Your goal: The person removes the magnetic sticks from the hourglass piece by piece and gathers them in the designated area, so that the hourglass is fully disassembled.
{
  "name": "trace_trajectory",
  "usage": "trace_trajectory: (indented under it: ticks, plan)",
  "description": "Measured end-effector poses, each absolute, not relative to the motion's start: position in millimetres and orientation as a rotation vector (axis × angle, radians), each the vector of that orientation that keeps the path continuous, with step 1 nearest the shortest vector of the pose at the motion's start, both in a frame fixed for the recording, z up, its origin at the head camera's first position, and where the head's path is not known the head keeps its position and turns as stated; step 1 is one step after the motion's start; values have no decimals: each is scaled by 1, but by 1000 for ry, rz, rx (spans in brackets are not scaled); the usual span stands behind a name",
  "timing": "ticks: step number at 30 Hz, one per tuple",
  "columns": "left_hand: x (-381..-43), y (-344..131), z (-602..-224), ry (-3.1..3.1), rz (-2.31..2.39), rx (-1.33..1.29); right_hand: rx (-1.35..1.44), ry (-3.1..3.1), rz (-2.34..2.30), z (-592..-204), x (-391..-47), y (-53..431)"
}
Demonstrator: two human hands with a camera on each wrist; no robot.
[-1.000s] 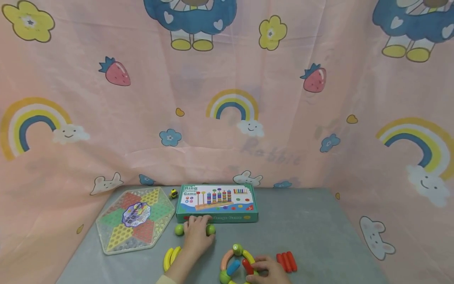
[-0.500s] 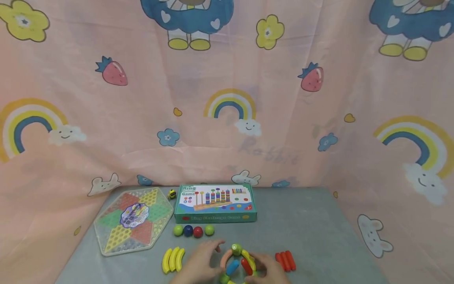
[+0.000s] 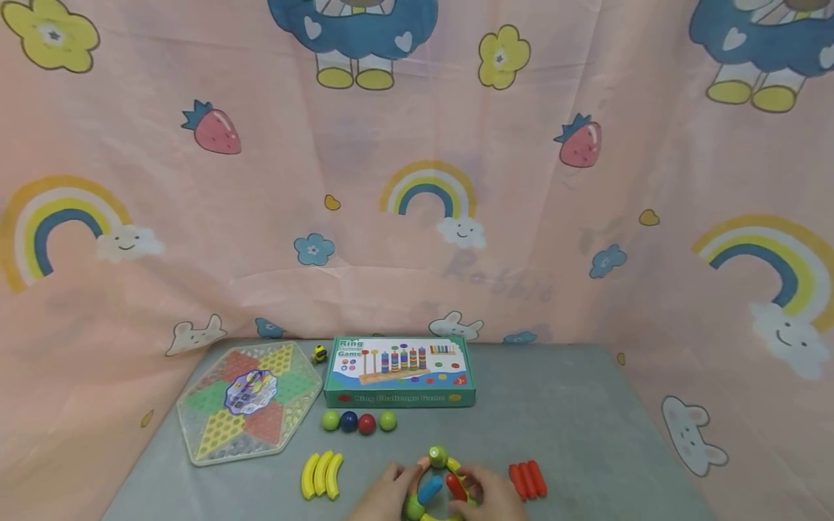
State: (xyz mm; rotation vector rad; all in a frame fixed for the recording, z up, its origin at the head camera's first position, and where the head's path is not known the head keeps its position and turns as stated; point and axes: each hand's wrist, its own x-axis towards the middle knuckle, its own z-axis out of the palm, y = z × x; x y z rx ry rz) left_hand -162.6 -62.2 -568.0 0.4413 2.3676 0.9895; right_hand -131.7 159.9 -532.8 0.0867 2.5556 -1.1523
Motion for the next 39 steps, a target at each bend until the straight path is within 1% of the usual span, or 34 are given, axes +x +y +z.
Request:
trace_trajectory:
  ticks: [9, 15, 24, 27, 33, 39]
  plan:
    - [-160, -55, -568, 2389, 1090, 322, 65, 2649, -1201, -535, -127, 158]
    - [-158, -54, -563, 2368, 1165, 309, 136, 2691, -1170, -535, -127, 158]
    - [-155, -52, -563, 2408, 1123, 337, 92, 2703, -1210, -540, -124, 162]
    - [-155, -53, -563, 2397, 1111, 303, 89, 2702, -1213, -543, -125, 159]
    - [-154, -48, -561, 2370, 1105, 195, 139, 2669, -1289, -539, -125, 161]
    - [-154, -48, -561, 2438, 1139, 262, 253, 2787, -1356, -533, -122, 175]
